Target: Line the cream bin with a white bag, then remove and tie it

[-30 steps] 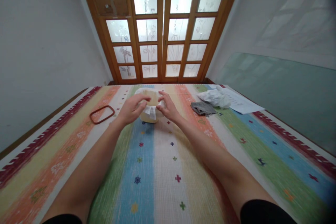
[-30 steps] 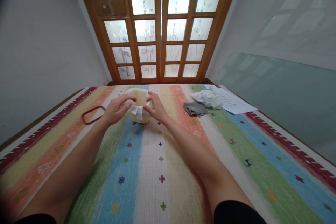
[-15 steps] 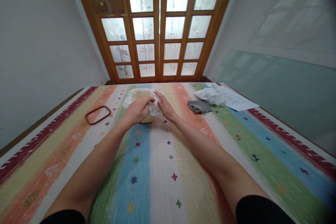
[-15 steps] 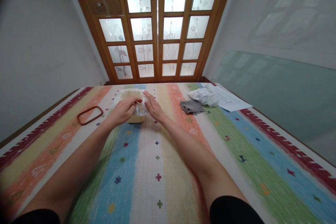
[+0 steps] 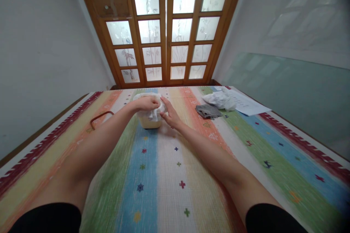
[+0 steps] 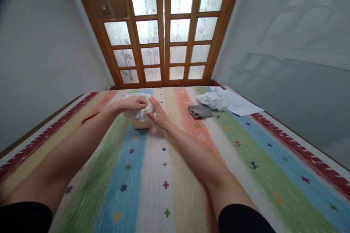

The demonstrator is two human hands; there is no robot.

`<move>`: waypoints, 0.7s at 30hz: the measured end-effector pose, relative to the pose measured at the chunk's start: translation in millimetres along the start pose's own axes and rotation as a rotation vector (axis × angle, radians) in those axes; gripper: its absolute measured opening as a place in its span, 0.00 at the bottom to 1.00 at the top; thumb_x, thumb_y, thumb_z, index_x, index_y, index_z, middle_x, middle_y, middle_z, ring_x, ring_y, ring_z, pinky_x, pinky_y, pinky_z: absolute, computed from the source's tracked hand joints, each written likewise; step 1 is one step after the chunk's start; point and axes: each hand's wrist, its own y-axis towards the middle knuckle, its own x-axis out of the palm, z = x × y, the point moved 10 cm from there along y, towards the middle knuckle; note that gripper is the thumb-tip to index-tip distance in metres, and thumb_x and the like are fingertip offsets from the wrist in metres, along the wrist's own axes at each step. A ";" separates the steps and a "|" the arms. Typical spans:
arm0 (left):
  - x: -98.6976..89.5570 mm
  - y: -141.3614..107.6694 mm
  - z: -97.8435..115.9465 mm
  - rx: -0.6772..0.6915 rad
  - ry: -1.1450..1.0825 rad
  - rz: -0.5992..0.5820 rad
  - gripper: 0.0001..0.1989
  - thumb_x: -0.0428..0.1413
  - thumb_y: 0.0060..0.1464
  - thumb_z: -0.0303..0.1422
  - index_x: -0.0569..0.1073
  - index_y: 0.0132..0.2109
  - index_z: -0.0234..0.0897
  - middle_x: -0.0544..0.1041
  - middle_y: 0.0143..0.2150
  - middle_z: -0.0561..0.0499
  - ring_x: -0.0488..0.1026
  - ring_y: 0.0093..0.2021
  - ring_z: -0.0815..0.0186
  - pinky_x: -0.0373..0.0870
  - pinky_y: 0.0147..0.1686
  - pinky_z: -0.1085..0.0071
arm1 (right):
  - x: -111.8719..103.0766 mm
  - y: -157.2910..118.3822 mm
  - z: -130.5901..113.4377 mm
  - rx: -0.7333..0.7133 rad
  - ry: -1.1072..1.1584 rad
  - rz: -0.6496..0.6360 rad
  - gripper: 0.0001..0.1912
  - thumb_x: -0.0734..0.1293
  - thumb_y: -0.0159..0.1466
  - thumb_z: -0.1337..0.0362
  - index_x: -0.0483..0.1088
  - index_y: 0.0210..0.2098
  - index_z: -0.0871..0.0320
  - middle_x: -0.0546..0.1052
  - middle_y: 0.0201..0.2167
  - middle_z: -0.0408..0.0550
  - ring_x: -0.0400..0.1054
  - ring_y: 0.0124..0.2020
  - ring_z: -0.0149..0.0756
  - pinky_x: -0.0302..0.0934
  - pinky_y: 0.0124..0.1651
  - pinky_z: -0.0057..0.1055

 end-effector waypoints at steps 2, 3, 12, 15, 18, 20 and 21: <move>10.3 -0.5 0.4 -0.034 -0.097 -0.124 0.13 0.55 0.54 0.38 0.70 0.25 0.37 0.69 0.23 0.54 0.63 0.24 0.69 0.56 0.25 0.71 | -0.9 -1.0 0.9 0.002 -0.003 0.002 0.43 0.59 0.70 0.34 0.50 0.77 0.47 0.57 0.76 0.54 0.50 0.77 0.49 0.46 0.77 0.54; 15.7 -2.5 2.9 -0.041 -0.158 -0.177 0.13 0.56 0.53 0.39 0.69 0.25 0.37 0.67 0.22 0.54 0.61 0.23 0.70 0.55 0.24 0.71 | -1.3 -1.3 1.4 0.003 -0.002 0.002 0.44 0.59 0.69 0.34 0.50 0.76 0.47 0.57 0.76 0.54 0.50 0.77 0.49 0.46 0.77 0.54; 16.9 -0.3 1.9 -0.066 -0.061 -0.112 0.08 0.56 0.48 0.37 0.71 0.27 0.37 0.70 0.24 0.53 0.64 0.26 0.67 0.57 0.25 0.70 | -4.0 2.9 -9.3 0.010 0.013 -0.005 0.48 0.59 0.67 0.31 0.50 0.76 0.49 0.57 0.75 0.56 0.50 0.77 0.50 0.45 0.77 0.53; 11.5 1.9 -6.9 -0.090 0.017 -0.098 0.09 0.58 0.46 0.38 0.73 0.27 0.37 0.74 0.26 0.52 0.67 0.28 0.66 0.58 0.26 0.71 | -3.3 4.6 -11.7 0.039 0.005 -0.025 0.48 0.59 0.67 0.30 0.51 0.76 0.50 0.57 0.75 0.57 0.50 0.77 0.50 0.45 0.78 0.54; 12.7 2.5 -15.6 -0.121 0.013 -0.119 0.11 0.60 0.44 0.40 0.76 0.28 0.36 0.75 0.26 0.52 0.68 0.29 0.65 0.60 0.27 0.72 | 1.8 3.6 -10.7 0.055 0.019 -0.041 0.44 0.58 0.69 0.33 0.52 0.76 0.50 0.57 0.75 0.56 0.50 0.77 0.49 0.44 0.78 0.53; 15.0 3.5 -18.4 -0.129 0.010 -0.130 0.12 0.61 0.43 0.41 0.77 0.29 0.36 0.76 0.27 0.52 0.68 0.29 0.65 0.62 0.28 0.72 | 8.5 1.6 -7.7 0.068 0.035 -0.055 0.43 0.56 0.71 0.35 0.51 0.76 0.51 0.57 0.76 0.56 0.50 0.77 0.47 0.44 0.78 0.52; 16.2 4.3 -18.8 -0.129 0.012 -0.135 0.12 0.61 0.43 0.41 0.78 0.30 0.36 0.76 0.27 0.52 0.69 0.30 0.65 0.63 0.29 0.72 | 12.1 0.4 -5.9 0.075 0.040 -0.060 0.42 0.55 0.72 0.35 0.50 0.76 0.51 0.57 0.76 0.57 0.50 0.77 0.46 0.44 0.78 0.52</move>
